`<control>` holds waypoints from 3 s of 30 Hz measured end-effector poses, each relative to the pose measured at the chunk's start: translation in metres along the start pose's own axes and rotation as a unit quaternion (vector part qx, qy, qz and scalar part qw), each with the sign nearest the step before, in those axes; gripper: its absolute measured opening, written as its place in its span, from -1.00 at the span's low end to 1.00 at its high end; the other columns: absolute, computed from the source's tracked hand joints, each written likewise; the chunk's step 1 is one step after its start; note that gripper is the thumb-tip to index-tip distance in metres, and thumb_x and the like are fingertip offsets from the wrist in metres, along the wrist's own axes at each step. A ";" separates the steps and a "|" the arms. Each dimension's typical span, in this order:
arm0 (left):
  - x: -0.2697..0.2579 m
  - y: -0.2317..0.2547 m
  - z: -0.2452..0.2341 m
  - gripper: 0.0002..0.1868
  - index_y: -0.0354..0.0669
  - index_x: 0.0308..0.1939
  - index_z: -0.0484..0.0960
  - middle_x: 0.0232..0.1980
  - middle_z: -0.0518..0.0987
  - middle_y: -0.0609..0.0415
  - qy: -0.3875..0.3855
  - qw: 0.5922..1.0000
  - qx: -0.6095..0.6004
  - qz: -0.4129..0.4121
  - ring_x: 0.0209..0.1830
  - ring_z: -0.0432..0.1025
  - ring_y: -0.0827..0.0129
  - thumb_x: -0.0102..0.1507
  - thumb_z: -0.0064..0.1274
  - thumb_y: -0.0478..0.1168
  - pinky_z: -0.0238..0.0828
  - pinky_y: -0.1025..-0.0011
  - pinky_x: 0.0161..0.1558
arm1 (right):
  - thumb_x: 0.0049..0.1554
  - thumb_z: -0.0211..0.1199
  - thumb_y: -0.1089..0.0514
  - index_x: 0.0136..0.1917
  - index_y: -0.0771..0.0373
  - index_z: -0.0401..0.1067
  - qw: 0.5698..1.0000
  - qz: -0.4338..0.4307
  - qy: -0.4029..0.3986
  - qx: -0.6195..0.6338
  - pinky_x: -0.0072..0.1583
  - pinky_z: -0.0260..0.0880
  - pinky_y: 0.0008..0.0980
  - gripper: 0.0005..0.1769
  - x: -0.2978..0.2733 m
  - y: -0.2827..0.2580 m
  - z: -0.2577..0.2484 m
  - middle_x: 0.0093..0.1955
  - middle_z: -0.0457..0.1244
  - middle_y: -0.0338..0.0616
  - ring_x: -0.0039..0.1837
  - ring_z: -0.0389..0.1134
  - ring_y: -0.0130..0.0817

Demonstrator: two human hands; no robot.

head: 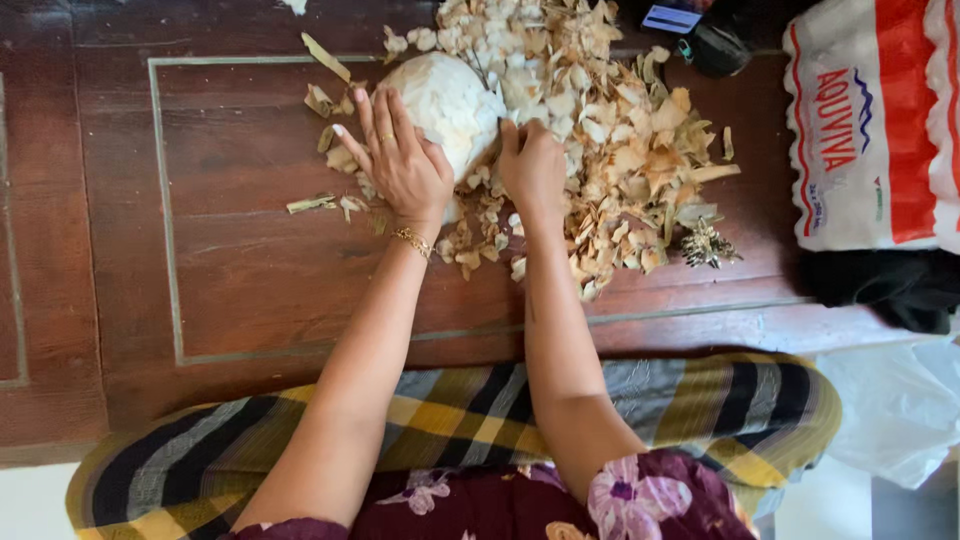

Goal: The person sits on the floor and uses a knife to peel the husk off a coconut. They hold the coconut with one hand and scrape away the outer layer with the other, accumulating husk pieces on the floor.

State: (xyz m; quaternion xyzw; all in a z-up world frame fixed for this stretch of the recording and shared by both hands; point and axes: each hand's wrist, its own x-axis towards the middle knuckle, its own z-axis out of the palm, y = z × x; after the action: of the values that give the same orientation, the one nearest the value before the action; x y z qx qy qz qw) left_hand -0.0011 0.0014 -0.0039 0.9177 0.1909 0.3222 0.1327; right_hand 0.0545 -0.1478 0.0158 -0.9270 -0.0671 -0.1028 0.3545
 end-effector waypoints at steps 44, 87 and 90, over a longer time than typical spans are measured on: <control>0.018 0.033 0.009 -0.44 -0.02 0.33 0.50 0.51 0.38 0.08 -0.068 0.965 0.092 0.236 0.56 0.09 0.15 0.43 -0.18 0.22 -0.73 -0.35 0.41 | 0.26 0.13 -0.01 -0.17 0.37 0.46 0.985 0.083 0.019 0.149 -0.26 0.25 -0.16 -0.61 0.004 0.029 0.013 -0.42 0.28 0.14 -0.39 0.26 -0.17; 0.016 0.008 -0.006 -0.58 -0.02 0.38 0.48 0.57 0.25 0.06 -0.017 1.000 0.005 0.026 0.61 0.00 0.13 0.44 -0.12 -0.09 -0.78 -0.22 0.46 | 0.29 0.14 0.20 -0.09 0.26 0.41 0.987 -0.153 0.038 -0.017 -0.48 0.22 -0.34 -0.87 -0.052 -0.047 -0.022 -0.40 0.31 -0.07 -0.50 0.27 -0.37; 0.008 0.004 -0.004 -0.54 -0.10 0.41 0.48 0.56 0.28 0.07 -0.045 0.999 -0.006 0.029 0.61 0.02 0.15 0.43 -0.15 -0.14 -0.69 -0.22 0.50 | 0.26 0.12 0.18 -0.08 0.23 0.38 0.977 -0.179 0.103 -0.050 -0.39 0.28 -0.26 -0.90 -0.044 -0.044 -0.008 -0.36 0.33 -0.03 -0.42 0.33 -0.16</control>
State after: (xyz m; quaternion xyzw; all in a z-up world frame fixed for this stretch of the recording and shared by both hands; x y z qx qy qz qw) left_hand 0.0034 0.0017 0.0052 0.9355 0.1562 0.2855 0.1375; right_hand 0.0020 -0.1229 0.0400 -0.9008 -0.1898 -0.2630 0.2886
